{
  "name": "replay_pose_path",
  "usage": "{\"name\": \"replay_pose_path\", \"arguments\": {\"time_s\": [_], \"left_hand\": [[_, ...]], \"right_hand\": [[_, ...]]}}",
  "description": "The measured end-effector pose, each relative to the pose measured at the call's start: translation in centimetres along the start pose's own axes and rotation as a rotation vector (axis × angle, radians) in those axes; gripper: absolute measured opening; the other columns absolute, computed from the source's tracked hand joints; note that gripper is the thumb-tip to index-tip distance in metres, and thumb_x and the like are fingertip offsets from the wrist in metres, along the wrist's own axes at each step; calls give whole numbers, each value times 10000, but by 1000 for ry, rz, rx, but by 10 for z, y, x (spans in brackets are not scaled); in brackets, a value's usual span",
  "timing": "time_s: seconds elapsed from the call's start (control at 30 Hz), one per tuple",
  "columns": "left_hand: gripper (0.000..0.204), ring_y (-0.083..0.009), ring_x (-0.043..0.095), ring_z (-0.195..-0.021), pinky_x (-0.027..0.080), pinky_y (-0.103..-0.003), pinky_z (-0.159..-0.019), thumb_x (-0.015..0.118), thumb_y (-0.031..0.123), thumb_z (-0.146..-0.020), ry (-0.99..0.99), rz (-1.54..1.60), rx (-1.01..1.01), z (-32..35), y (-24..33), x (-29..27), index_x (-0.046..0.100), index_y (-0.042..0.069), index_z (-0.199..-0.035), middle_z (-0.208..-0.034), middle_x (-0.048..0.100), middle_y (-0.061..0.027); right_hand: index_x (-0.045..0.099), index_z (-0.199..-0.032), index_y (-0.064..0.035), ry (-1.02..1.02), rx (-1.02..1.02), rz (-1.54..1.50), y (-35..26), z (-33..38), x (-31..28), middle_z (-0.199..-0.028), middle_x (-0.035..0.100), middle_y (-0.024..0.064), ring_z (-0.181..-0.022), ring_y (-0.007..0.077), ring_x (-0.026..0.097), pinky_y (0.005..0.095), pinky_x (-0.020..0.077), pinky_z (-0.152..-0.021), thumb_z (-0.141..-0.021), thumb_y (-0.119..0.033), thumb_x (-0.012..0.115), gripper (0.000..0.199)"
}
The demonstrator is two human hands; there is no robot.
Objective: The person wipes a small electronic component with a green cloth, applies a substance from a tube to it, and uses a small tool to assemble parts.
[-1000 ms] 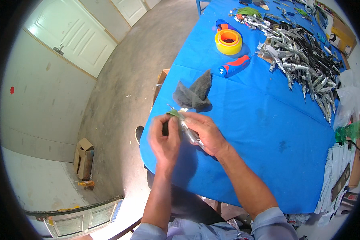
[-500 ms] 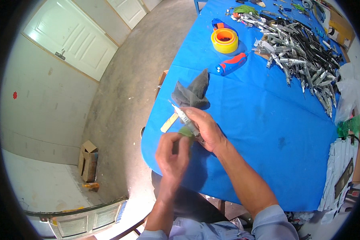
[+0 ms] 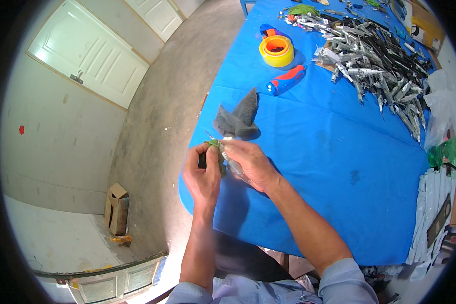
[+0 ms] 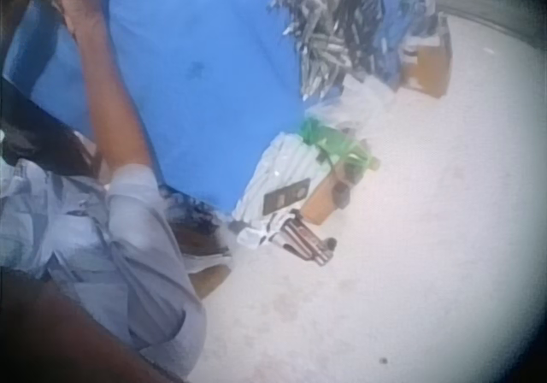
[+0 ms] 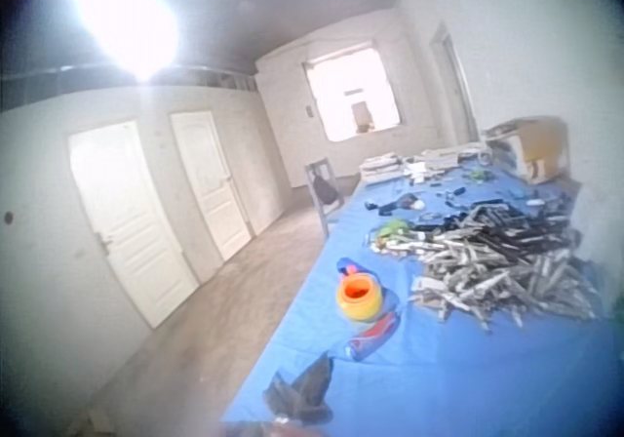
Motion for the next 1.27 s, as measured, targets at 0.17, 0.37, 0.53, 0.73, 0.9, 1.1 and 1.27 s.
{"name": "replay_pose_path", "arguments": {"time_s": [0.17, 0.37, 0.53, 0.73, 0.9, 1.1, 1.27], "left_hand": [[197, -51, 572, -724, 469, -232, -633, 721, 157, -1028, 22, 15, 32, -10, -4, 4, 707, -36, -1064, -814, 669, -1], [145, -90, 613, -704, 494, -255, -631, 714, 110, -1010, 8, -77, 19, 2, 9, -8, 704, -29, -1049, -800, 684, -59], [91, -123, 587, -715, 472, -280, -639, 749, 35, -954, -159, -148, 260, 41, 34, 1, 675, -19, -951, -862, 660, -83], [83, -132, 596, -735, 483, -282, -677, 729, 47, -974, -160, -124, 213, 32, 28, 8, 688, -25, -977, -874, 668, -91], [89, -128, 618, -761, 510, -302, -700, 716, 59, -989, -51, -268, 195, 9, 24, 2, 710, -25, -1016, -846, 689, -93], [173, -98, 641, -789, 519, -281, -695, 709, 135, -1016, 22, -134, -3, -10, 6, -3, 726, -34, -1048, -864, 724, -72], [228, -124, 664, -796, 540, -283, -737, 715, 177, -1017, -39, -295, 99, 3, -26, -16, 753, -22, -1121, -865, 739, -78]], "right_hand": [[685, -1298, -14, 49, -29, -8, 2, -2, 0, -733, 559, -44, -555, 37, 486, 241, 378, -470, -1099, -236, 553, 326], [661, -1309, 4, 20, 12, -132, 0, -5, -13, -818, 623, -16, -626, 62, 550, 247, 451, -539, -1103, -230, 535, 337], [674, -1290, -18, 93, -68, -150, -1, -6, -4, -1014, 658, 6, -886, 89, 615, 255, 513, -749, -1063, -245, 581, 334], [686, -1278, -17, 32, -51, -115, 4, -7, -11, -1081, 676, 21, -980, 104, 630, 270, 523, -832, -1060, -240, 591, 327], [685, -1307, 0, 31, -112, -39, 14, -13, -1, -984, 666, 9, -855, 76, 613, 252, 508, -724, -1088, -219, 547, 339], [652, -1330, 1, -18, -45, -16, 7, -6, -5, -807, 618, 2, -592, 62, 527, 235, 392, -465, -1098, -237, 521, 357], [637, -1405, -24, -75, -17, -126, 10, -9, -14, -915, 625, 11, -689, 78, 543, 250, 440, -586, -1093, -266, 519, 412]]}}
Point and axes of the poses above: each hand's wrist, its own z-axis away from the middle knuckle, its own x-axis out of the palm, y = z × x, the point moved 1 cm from there along -z, towards the middle knuckle
